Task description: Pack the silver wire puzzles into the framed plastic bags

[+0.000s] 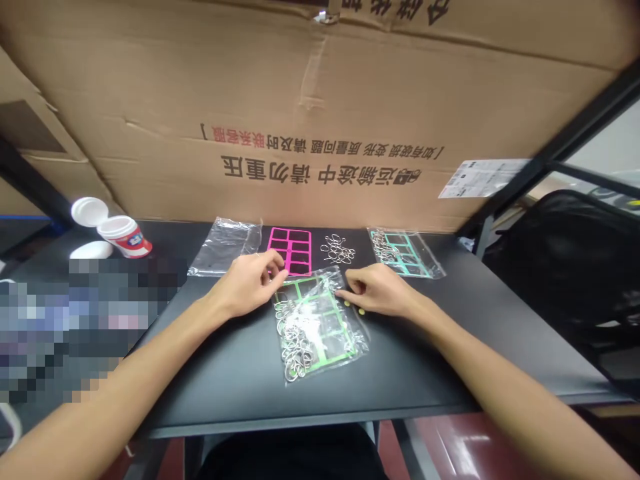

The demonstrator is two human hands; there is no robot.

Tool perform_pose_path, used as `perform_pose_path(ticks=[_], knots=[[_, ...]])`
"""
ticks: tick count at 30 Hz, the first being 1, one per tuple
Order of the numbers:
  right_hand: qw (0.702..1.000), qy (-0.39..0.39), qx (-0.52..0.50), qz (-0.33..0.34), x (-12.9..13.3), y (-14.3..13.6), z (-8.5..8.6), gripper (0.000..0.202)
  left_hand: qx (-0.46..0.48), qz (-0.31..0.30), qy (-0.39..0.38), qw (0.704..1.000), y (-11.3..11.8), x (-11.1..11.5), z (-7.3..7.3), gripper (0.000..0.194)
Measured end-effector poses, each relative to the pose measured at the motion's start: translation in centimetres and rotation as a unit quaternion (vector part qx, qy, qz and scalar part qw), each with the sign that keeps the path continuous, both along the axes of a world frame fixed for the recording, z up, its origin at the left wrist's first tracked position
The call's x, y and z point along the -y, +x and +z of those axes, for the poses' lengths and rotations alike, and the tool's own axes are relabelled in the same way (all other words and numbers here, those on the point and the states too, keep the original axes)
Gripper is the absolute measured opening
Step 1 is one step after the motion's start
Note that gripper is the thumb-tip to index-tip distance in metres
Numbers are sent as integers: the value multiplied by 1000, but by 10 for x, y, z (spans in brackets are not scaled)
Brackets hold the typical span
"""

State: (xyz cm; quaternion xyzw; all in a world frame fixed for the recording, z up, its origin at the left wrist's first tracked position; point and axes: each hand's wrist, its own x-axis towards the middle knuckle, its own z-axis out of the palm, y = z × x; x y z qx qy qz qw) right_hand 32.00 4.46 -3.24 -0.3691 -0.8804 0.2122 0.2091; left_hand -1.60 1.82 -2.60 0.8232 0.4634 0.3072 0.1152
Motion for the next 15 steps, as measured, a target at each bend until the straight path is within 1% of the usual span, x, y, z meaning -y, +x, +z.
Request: perform_pose_path(ticks=[1,2,4,6,8,12,15], knots=[[998,63,9,4,-1,1,0,46,-30,-2,11,999,-1,0,-1,22],[994,106,8,25,-2,1,1,39,-56,-1,19,998,-2,1,-1,22],[985,143,-5,101,0,-2,3,23,-94,9,22,995,-2,3,1,23],[972,146,-12,185,2,-6,5,13,-126,23,15,992,-1,5,3,24],[962,141,-27,232,4,-10,3,12,-166,41,2,985,1,7,5,26],[959,116,-88,244,4,-13,-6,22,-226,71,-24,971,5,10,8,29],[958,69,-100,259,6,-14,-9,34,-233,66,-32,970,5,11,11,27]])
